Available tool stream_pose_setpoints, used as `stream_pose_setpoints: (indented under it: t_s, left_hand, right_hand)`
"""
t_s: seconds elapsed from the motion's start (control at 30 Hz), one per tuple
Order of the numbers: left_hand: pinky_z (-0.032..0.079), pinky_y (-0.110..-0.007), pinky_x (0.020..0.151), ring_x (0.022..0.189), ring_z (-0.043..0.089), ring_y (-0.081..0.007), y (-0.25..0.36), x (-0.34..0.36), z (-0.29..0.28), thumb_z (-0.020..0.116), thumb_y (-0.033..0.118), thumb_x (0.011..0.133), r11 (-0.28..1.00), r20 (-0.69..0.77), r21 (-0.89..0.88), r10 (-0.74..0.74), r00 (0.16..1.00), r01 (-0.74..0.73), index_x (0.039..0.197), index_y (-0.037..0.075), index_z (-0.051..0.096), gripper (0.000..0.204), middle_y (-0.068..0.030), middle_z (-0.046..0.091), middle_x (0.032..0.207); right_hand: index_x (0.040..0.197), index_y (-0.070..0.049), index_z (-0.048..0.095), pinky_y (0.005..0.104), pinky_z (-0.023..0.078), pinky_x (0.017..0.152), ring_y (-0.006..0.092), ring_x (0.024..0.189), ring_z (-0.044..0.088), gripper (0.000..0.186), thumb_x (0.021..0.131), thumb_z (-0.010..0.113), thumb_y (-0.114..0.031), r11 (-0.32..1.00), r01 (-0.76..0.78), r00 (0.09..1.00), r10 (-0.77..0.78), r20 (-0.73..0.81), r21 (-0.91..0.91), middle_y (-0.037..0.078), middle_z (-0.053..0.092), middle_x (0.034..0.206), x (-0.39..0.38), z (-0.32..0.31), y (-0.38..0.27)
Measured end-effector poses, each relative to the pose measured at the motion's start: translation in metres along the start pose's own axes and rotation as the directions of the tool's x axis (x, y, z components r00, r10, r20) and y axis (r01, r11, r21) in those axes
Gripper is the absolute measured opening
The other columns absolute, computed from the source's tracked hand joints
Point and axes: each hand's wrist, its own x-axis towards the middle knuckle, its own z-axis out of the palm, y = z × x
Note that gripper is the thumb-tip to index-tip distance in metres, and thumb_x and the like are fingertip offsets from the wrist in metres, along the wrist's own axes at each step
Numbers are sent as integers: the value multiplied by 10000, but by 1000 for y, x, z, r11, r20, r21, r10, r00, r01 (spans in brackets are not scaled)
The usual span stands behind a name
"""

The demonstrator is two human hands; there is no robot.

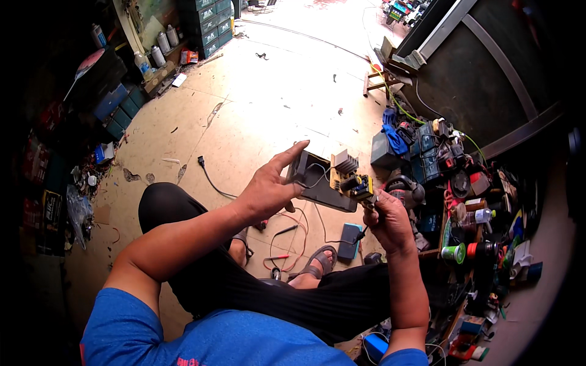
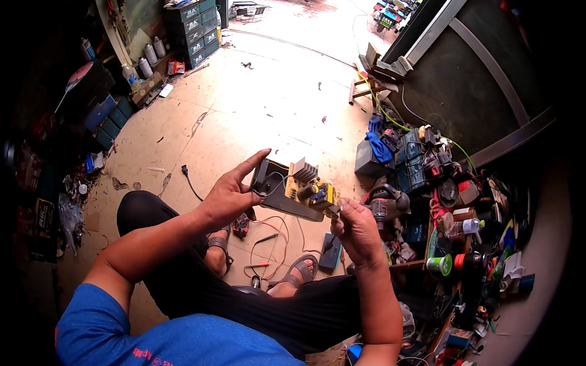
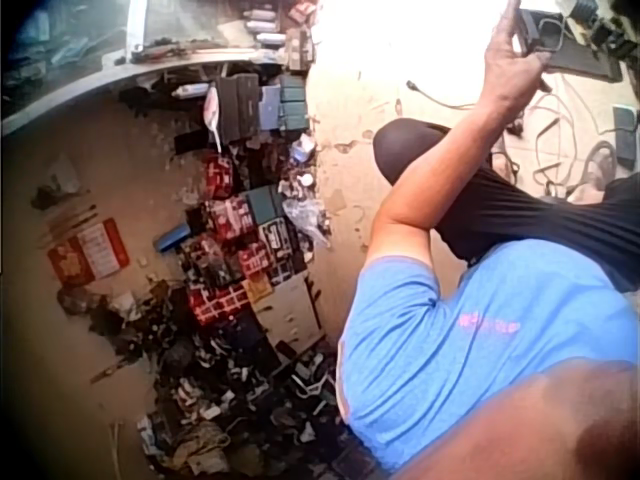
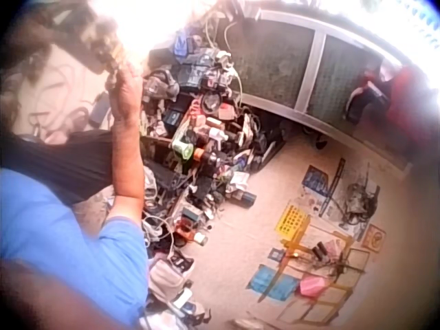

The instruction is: The person handles a circuit board and a plastic housing, cuts a wire using scissors, and touches the components with multimeter probes. They place the board into the housing and use a screwdriver to fasten the two halves of the casing together.

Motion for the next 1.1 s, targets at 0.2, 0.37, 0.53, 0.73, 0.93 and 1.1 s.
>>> stream_pose_setpoints:
  t_s: [0.2,0.37,0.53,0.73,0.93,1.1]
  left_hand:
    - [649,-325,822,1145,693,-262,10,-3,0,623,-8,923,993,72,113,-51,996,43,1735,283,346,906,-279,336,1706]
    - [613,-302,980,1419,576,-252,-20,7,-2,603,-97,912,958,76,267,91,993,-108,1702,244,427,878,-208,274,1780]
    - [555,-329,1104,1632,327,-285,-11,4,3,623,-113,917,962,109,265,36,993,-64,1675,216,482,837,-212,202,1811]
    - [617,-342,965,1486,519,-375,-24,7,0,642,-29,945,984,133,176,-8,991,-16,1635,213,542,739,-285,179,1794]
    - [648,-300,720,1082,769,-278,-11,6,1,621,-24,931,986,114,128,-124,986,109,1575,159,612,669,-278,229,1782]
    - [619,-287,653,881,721,-161,-8,5,2,587,-80,920,983,87,86,-171,981,164,1500,124,616,616,-208,511,1570]
  right_hand:
    - [1221,-6,696,204,470,612,68,692,565,205,1124,634,-175,998,26,998,-23,-52,52,14,710,974,3,-3,5]
    - [1222,-2,705,208,477,627,64,721,587,209,1123,644,-176,986,164,986,-164,-40,19,27,736,1012,8,5,6]
    - [1235,5,704,210,480,634,62,747,598,227,1128,644,-186,974,220,975,-221,-16,-43,35,754,1040,3,15,5]
    - [1254,9,690,206,476,627,61,714,582,237,1131,640,-187,970,233,970,-237,-51,-64,27,743,1013,6,18,7]
    - [1258,7,685,206,473,627,65,722,592,227,1133,633,-176,972,228,973,-230,-20,-62,31,741,1018,6,16,9]
    - [1256,6,687,204,473,630,65,718,592,225,1134,633,-174,966,244,967,-248,-48,-80,32,738,1012,4,21,8]
